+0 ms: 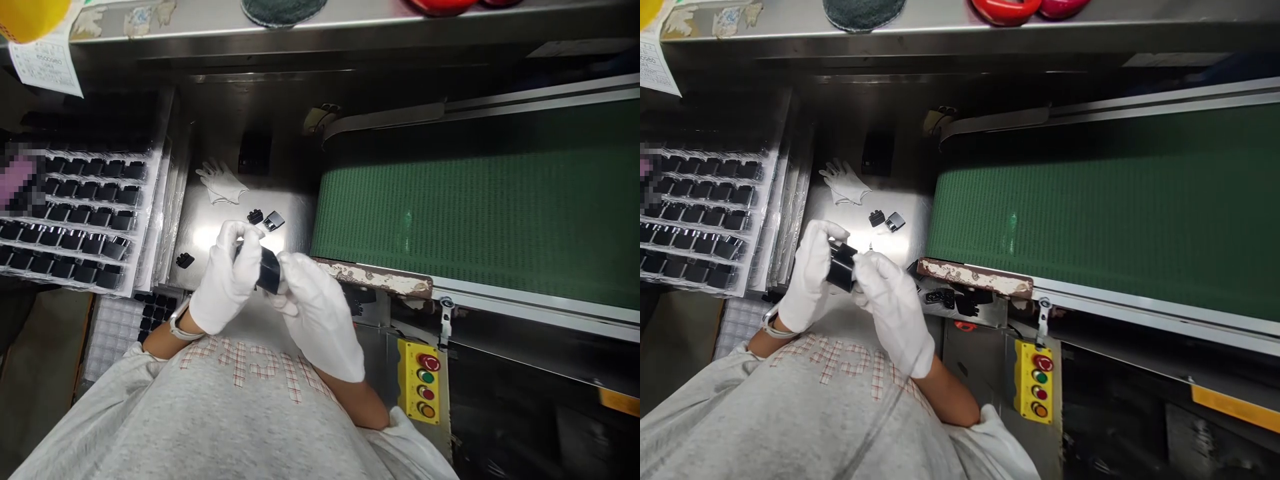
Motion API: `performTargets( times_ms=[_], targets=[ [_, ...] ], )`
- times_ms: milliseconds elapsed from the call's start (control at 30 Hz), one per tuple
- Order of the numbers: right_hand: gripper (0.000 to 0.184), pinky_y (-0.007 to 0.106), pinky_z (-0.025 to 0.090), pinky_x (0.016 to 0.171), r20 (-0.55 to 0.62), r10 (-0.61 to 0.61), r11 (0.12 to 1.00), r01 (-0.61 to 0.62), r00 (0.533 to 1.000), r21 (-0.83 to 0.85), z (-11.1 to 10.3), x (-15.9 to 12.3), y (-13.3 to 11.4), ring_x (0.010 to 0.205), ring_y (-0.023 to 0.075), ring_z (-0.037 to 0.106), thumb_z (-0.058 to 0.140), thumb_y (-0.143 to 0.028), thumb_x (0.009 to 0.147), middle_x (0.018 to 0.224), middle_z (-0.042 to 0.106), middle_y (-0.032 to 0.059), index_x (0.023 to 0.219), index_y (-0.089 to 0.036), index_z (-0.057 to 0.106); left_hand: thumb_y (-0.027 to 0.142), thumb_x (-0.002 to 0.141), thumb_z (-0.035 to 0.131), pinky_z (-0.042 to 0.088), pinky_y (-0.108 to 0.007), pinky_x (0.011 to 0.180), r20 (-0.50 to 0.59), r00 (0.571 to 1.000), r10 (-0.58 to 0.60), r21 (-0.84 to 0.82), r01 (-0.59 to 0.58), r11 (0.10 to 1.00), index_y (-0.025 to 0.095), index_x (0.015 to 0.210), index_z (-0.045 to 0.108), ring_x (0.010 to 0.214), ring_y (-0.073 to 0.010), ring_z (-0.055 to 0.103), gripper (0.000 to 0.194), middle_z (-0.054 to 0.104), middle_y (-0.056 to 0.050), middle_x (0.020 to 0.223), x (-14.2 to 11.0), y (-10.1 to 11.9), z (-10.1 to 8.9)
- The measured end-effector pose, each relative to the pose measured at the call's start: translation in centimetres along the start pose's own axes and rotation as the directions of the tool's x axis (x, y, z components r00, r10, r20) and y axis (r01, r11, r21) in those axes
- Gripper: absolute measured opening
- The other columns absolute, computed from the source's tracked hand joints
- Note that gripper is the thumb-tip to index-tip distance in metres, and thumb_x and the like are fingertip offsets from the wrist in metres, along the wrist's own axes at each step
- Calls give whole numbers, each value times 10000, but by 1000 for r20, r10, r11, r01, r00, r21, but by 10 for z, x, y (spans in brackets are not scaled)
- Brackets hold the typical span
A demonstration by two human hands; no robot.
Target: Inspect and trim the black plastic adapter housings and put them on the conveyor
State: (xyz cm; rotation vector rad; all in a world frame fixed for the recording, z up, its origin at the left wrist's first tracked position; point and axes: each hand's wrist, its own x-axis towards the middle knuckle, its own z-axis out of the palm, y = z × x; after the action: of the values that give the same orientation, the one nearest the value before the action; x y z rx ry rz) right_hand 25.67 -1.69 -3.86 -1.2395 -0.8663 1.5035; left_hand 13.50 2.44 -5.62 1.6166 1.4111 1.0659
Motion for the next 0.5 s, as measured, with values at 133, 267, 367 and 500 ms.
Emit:
performTargets(
  times_ms=[133, 267, 367, 500],
  targets=[
    [249, 249, 396, 562, -100, -314, 926, 282, 944, -253, 5, -1, 4, 593, 84, 438, 647, -285, 826, 657, 470, -30, 646, -189, 504, 501, 981, 344, 524, -289, 747, 48, 997, -62, -94, 66, 993, 175, 916, 552, 866, -151, 637, 392, 626, -60, 920, 0, 12, 1],
    [205, 222, 382, 530, -74, -436, 840, 377, 897, -389, 7, 2, 8, 582, 69, 446, 696, -238, 782, 694, 489, -27, 657, -183, 544, 512, 962, 372, 537, -301, 791, 96, 986, -136, -238, 155, 959, 180, 972, 567, 897, -163, 643, 385, 648, -70, 1008, -3, 13, 2],
    [202, 220, 397, 536, -72, -408, 858, 355, 910, -372, 7, 4, 12, 610, 80, 484, 724, -252, 738, 730, 508, -16, 657, -186, 552, 460, 977, 371, 516, -308, 893, 116, 982, -151, -299, 180, 937, 196, 1012, 595, 967, -166, 633, 348, 649, -62, 1036, -8, 9, 2],
    [276, 237, 379, 545, -85, -263, 931, 230, 961, -284, 4, 11, 13, 601, 88, 432, 723, -331, 702, 703, 476, -21, 600, -193, 507, 491, 958, 414, 524, -286, 901, 101, 979, -176, -297, 199, 934, 222, 1035, 605, 983, -162, 638, 339, 661, -52, 1066, -10, 0, 7]
  ],
)
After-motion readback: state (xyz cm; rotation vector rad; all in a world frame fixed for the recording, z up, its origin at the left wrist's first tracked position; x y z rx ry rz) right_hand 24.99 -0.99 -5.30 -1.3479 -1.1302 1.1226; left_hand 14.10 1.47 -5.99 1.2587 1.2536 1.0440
